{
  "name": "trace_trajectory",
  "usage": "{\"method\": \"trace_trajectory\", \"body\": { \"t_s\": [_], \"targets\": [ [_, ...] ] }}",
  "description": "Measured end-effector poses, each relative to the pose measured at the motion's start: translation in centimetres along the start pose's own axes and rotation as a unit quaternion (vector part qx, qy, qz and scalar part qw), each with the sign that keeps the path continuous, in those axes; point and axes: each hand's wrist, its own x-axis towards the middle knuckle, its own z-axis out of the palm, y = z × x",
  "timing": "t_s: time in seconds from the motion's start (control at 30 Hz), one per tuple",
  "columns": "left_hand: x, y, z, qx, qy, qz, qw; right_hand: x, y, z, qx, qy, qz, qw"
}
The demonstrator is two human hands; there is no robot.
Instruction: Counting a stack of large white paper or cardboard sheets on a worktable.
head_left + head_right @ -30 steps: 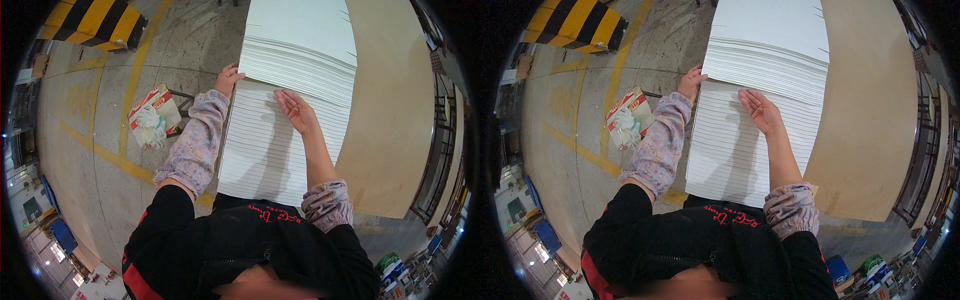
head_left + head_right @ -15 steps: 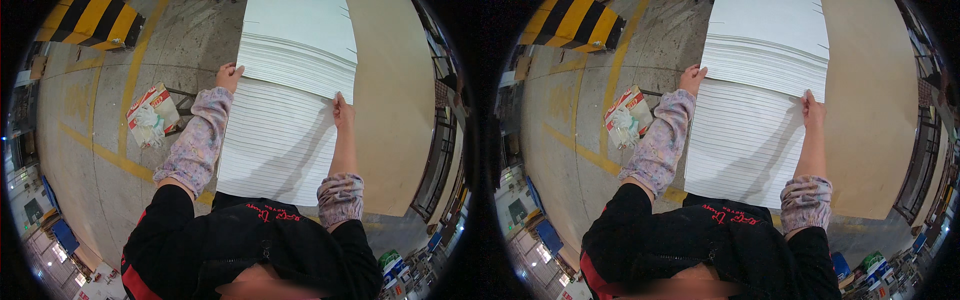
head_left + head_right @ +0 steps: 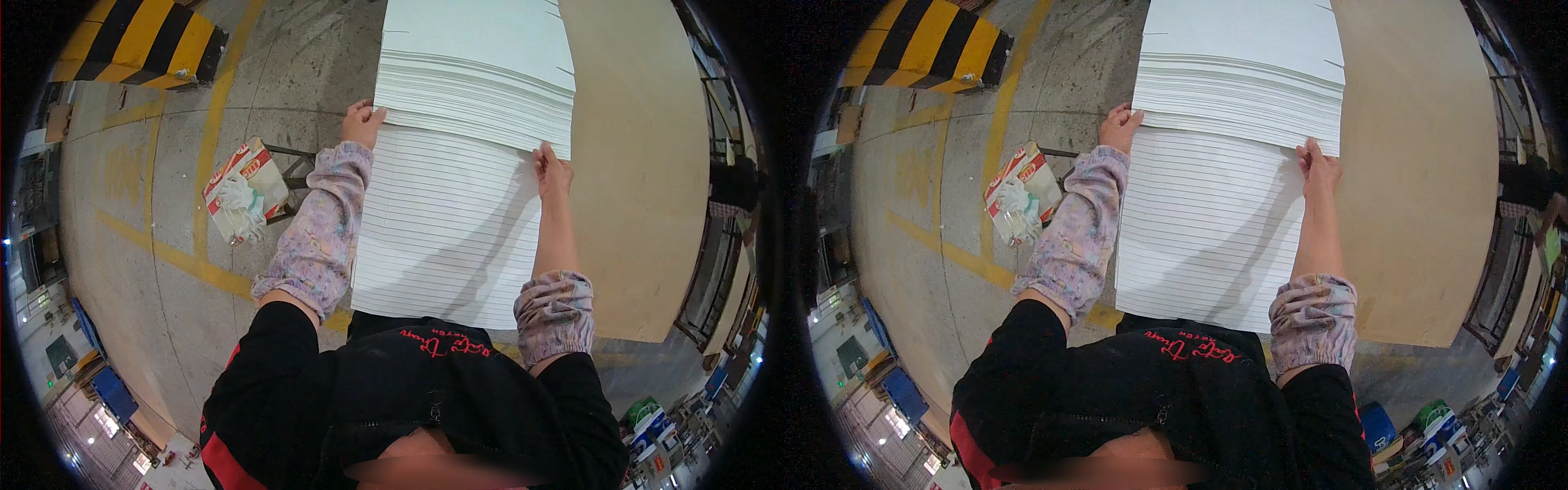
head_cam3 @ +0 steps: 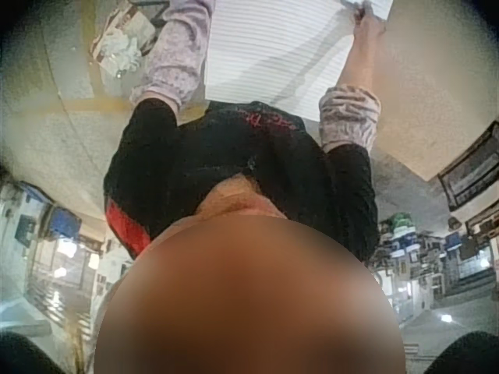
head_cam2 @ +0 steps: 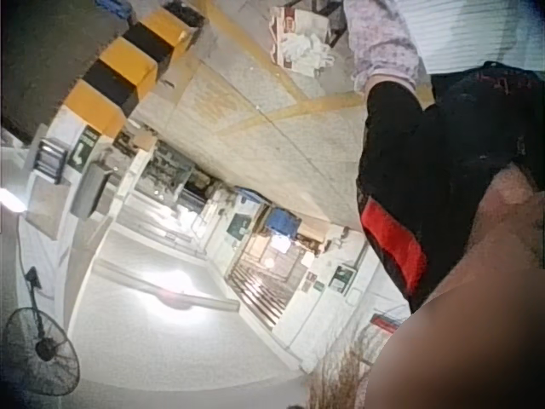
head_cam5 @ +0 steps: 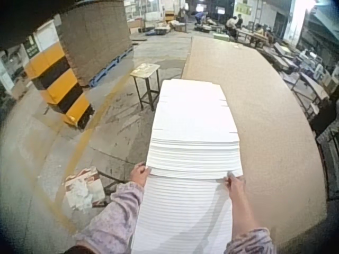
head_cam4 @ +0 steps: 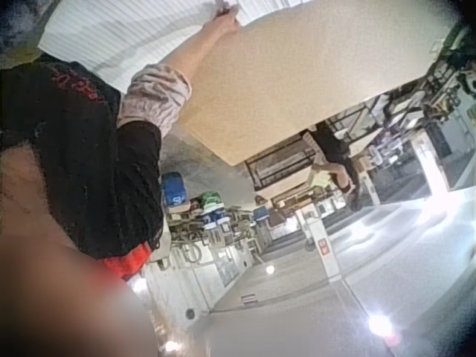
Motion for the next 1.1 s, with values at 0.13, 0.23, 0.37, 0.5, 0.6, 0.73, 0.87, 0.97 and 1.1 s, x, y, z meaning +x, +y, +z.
{"method": "trace_trajectory", "body": {
  "t_s": [0.13, 0.23, 0.37, 0.5, 0.6, 0.73, 0.87, 0.97, 1.1],
  "targets": [
    [-0.3, 0.2, 0.0, 0.044, -0.029, 0.025, 0.998, 0.8, 0.6, -0.6, -0.008, 0.003, 0.008, 1.000],
    [-0.1, -1.6, -0.4, -0.116, -0.104, 0.003, 0.988, 0.7, 0.6, -0.8, -0.002, -0.026, 0.014, 1.000],
    [0.5, -3.5, -0.3, -0.189, -0.136, 0.012, 0.972, -0.9, 0.2, -0.9, -0.028, -0.111, 0.067, 0.991],
    [1.3, -4.1, 0.0, -0.093, -0.080, -0.021, 0.992, -4.6, 0.1, 1.4, -0.055, -0.250, 0.114, 0.960],
    [-0.7, 0.6, 1.3, 0.010, -0.010, -0.039, 0.999, -7.9, 0.8, 3.9, 0.009, -0.339, 0.157, 0.928],
    [0.0, -0.2, 0.8, 0.035, 0.107, 0.004, 0.994, -10.5, 3.2, 9.0, 0.131, -0.421, 0.180, 0.879],
    [1.2, -2.0, -0.8, -0.040, -0.006, 0.010, 0.999, -9.6, 3.7, 10.5, 0.192, -0.396, 0.162, 0.883],
    [2.3, -3.5, -0.9, -0.142, -0.031, 0.009, 0.989, -6.8, 2.7, 8.2, 0.246, -0.298, 0.128, 0.913],
    [2.8, -4.2, -1.3, -0.238, -0.063, -0.019, 0.969, -1.9, 2.2, 2.6, 0.208, -0.158, 0.070, 0.963]
  ]
}}
